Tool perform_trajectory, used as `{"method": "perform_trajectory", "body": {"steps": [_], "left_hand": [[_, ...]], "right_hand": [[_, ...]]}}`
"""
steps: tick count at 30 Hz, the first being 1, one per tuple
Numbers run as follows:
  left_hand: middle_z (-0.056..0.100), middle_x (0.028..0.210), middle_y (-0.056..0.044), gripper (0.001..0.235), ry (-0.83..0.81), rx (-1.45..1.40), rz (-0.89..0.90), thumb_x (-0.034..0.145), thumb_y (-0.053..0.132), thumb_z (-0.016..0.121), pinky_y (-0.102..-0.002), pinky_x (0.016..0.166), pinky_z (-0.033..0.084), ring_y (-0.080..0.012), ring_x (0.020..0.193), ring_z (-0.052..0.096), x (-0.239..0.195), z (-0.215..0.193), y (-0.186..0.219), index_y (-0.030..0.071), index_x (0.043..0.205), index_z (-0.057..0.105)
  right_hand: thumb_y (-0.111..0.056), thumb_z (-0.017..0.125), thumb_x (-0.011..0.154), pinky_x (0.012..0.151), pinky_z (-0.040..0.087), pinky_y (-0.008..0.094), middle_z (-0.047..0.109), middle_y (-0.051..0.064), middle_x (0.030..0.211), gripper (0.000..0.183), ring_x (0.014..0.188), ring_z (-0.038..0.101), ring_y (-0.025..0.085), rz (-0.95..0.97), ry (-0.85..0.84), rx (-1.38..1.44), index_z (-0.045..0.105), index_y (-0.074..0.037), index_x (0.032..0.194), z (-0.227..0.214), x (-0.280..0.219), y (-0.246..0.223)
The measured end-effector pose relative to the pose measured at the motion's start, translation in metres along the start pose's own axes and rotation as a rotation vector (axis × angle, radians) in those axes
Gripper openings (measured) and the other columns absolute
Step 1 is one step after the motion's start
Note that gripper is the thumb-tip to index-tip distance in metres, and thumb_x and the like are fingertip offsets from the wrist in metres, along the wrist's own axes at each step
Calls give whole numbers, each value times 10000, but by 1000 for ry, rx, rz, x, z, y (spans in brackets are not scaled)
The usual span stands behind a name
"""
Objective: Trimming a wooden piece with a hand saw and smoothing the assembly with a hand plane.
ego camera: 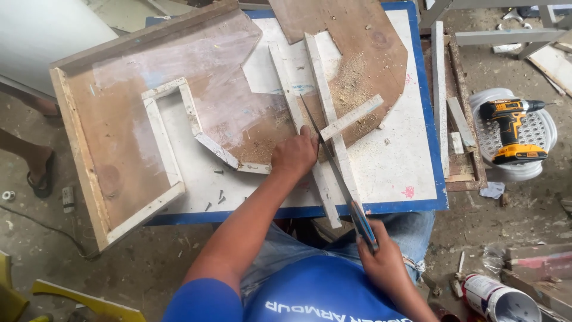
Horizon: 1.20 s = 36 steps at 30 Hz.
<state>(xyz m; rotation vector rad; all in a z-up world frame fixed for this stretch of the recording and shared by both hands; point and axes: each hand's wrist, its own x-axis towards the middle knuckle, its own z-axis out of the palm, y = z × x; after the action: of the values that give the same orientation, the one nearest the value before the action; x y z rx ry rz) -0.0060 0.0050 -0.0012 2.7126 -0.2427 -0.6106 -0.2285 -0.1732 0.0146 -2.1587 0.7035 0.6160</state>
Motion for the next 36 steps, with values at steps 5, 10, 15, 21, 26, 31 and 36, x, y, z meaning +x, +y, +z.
{"method": "perform_trajectory", "body": {"steps": [5,10,15,21,26,31,36], "left_hand": [[724,982,-222,444,-13,-66,-58,1061,416,270,-621,818,585,-466,1016,722,-4,-5,5,83,1210,523],[721,1005,-238,488,0,-77,-87,1051,473,271,-627,823,582,-480,1036,712,8,3,4,97,1229,528],[654,817,-121,480,7,-31,-35,1084,467,185,-498,536,511,-358,695,635,8,12,-1,91,1206,458],[669,791,-119,462,34,19,4,1089,449,210,-477,505,503,-347,655,643,11,20,-7,82,1222,458],[710,988,-225,468,-4,-48,-74,1062,455,251,-631,816,590,-481,1031,709,13,9,-5,101,1215,517],[713,999,-234,488,13,-71,-68,1045,497,257,-617,854,583,-487,1037,707,7,3,-2,127,1225,519],[723,975,-273,485,-1,-16,-7,1069,401,204,-613,842,581,-471,992,729,-5,-7,6,55,1199,517]], "right_hand": [[-280,645,941,828,563,554,758,253,1014,353,1008,721,458,-178,51,54,619,-197,1283,9,66,-56],[-255,606,971,810,575,536,744,283,985,376,972,734,460,-225,41,97,577,-194,1341,7,67,-56],[-259,619,934,851,548,366,793,23,1025,444,944,761,217,-123,-40,30,555,-290,1373,-6,1,38],[-282,608,949,732,519,366,792,41,940,328,765,706,212,-17,-35,-6,583,-298,1276,-5,-9,31],[-281,641,922,854,534,590,744,269,1002,353,1043,691,492,-218,58,50,611,-205,1265,13,78,-60],[-256,581,959,827,564,519,746,248,968,334,948,735,442,-224,36,111,574,-234,1292,6,75,-73],[-221,661,908,855,542,601,757,285,1036,383,1069,680,530,-51,-8,19,622,-247,1288,-9,-5,-10]]}}
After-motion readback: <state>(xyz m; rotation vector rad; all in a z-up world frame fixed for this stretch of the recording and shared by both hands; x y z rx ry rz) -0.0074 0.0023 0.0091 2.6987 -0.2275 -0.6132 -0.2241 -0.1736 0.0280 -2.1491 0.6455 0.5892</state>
